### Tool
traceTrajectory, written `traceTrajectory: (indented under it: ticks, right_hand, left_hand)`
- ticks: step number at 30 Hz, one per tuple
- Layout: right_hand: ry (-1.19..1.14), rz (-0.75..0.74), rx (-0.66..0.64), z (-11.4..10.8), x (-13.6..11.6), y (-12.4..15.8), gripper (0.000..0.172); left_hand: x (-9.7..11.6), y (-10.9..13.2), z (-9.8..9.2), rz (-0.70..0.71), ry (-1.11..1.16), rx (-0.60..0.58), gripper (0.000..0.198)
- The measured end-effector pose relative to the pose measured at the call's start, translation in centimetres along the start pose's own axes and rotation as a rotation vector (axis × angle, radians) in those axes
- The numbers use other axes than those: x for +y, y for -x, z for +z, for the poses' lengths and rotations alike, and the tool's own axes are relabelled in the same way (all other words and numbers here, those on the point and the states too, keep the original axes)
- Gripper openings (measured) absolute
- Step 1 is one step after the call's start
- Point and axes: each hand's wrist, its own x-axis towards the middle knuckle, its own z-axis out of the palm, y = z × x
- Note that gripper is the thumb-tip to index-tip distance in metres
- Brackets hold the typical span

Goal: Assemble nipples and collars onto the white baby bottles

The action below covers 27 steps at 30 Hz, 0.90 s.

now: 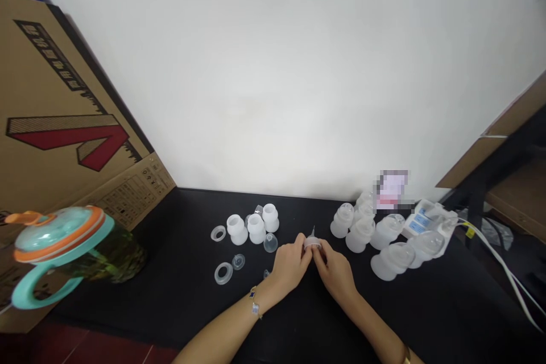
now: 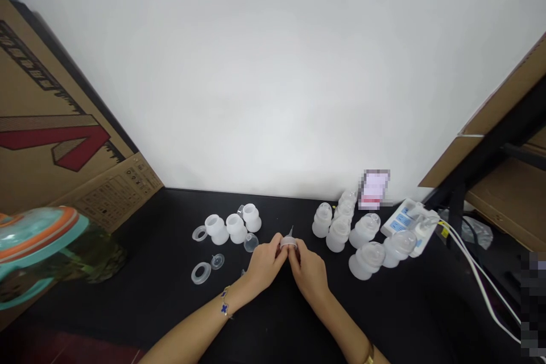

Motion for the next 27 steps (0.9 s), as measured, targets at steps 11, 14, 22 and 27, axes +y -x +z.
traceTrajectory:
  ticks: [11,14,22,27]
  right_hand:
    - [0.008,0.009,-0.005,0.17,0.12,-0.02,0.035]
    - [-0.002,0.007,-0.006,0.13,0.06,0.0,0.035]
    - [-0.034,0.011,0.005,0.07,0.02,-0.04,0.032]
    - [-0.184,0.01,0.007,-0.51,-0.38,0.07,0.034]
  left_hand:
    - [0.03,-0.02,0.21,-0.004,-0.047,-0.007,0.018]
    - [0.21,0.03,0.08,-0.003,-0.084,-0.011,0.019]
    - [0.24,0.12,0.12,0.013,-0.121,0.006,0.019]
    - [0.04,0.23,0.07,0.027,0.009,0.067,0.024]
